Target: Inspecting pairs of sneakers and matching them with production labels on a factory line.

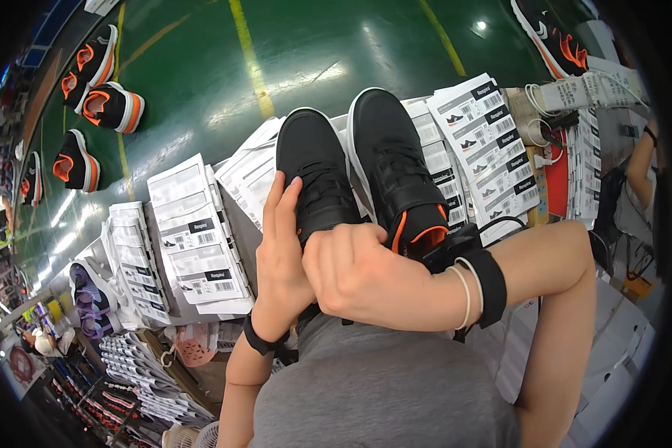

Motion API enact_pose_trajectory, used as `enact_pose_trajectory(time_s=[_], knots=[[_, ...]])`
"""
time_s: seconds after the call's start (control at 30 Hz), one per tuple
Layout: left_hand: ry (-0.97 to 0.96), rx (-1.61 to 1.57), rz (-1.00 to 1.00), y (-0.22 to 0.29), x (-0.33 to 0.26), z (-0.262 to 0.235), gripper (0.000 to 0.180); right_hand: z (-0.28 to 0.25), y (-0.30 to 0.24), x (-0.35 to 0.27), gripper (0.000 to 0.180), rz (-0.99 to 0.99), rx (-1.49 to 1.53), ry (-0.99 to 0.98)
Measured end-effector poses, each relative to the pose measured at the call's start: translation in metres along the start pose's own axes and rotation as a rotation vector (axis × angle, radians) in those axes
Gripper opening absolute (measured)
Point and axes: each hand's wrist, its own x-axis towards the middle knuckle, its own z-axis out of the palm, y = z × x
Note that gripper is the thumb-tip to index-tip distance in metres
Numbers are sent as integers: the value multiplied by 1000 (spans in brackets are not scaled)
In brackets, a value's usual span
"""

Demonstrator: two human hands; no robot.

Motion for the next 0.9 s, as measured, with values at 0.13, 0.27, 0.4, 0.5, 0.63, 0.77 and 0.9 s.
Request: enact_pose_trajectory(time_s=[0.13, 0.27, 0.4, 0.5, 0.63, 0.77, 0.9], knots=[[46, 1, -31, -12, -5, 10, 79, -2, -10, -11, 25, 161, 24, -81], [-49, -75, -197, -16, -8, -1, 84, -27, 30, -37, 32, 327, 597, 50], [-85, -63, -197, -18, -9, -7, 86, -19, 50, -83, 67, 878, 1054, 142], [-127, -16, -124, -15, 0, 1, 85, 23, 31, -101, 76, 869, 1012, 113], [-124, 10, -94, -6, 9, -6, 83, 27, 27, -82, 72, 1052, 1129, -86], [-137, 97, -56, 15, 22, -22, 78, 10, 41, -72, 64, 995, 1052, -34], [-177, -80, -151, 52, 37, -44, 76, -5, 54, -83, 62, 1111, 1392, 448]])
